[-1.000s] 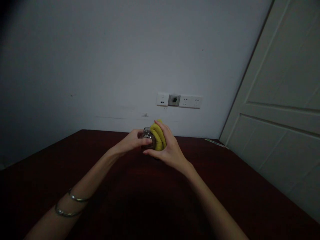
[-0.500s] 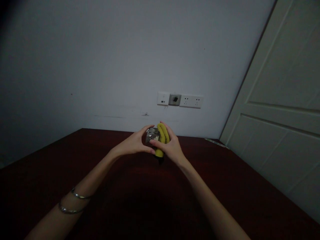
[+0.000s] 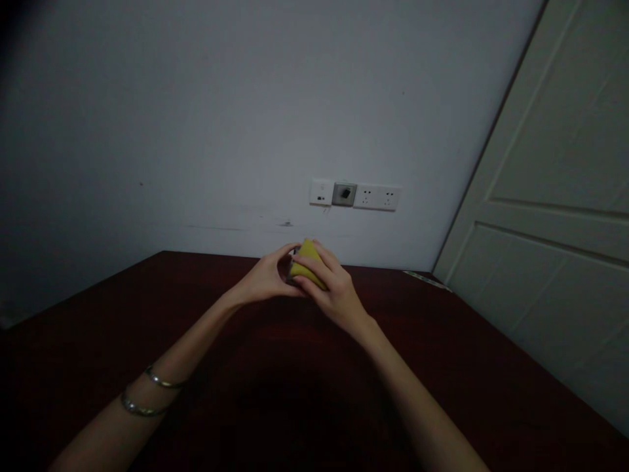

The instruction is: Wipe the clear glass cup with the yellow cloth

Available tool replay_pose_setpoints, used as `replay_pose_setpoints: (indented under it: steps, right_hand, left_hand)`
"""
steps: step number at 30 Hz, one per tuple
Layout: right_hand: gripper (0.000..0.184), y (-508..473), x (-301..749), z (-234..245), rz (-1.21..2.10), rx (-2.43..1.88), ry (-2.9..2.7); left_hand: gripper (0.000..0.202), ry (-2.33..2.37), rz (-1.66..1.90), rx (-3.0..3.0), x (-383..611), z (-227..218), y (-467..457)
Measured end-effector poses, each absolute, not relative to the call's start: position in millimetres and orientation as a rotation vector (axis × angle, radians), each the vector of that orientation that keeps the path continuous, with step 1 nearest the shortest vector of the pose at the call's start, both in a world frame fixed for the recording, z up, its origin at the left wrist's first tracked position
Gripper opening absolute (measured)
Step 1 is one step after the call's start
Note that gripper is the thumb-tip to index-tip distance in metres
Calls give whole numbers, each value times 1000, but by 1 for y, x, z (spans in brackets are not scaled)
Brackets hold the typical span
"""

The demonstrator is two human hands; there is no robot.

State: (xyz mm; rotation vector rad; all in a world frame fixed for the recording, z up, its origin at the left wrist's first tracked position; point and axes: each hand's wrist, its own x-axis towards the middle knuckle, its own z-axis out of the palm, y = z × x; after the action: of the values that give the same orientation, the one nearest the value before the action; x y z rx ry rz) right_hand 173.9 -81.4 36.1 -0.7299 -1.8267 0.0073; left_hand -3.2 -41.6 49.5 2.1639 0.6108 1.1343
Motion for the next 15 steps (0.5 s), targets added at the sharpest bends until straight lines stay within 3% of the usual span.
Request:
replay_pose_setpoints:
  steps: [7, 15]
  right_hand:
    - [31, -75, 168, 38, 250, -812, -1512]
    - [32, -86, 168, 37, -38, -700, -1907]
  left_hand:
    - [90, 647, 1131, 2246, -2, 53, -47]
    - [83, 632, 1169, 2169, -2, 50, -44]
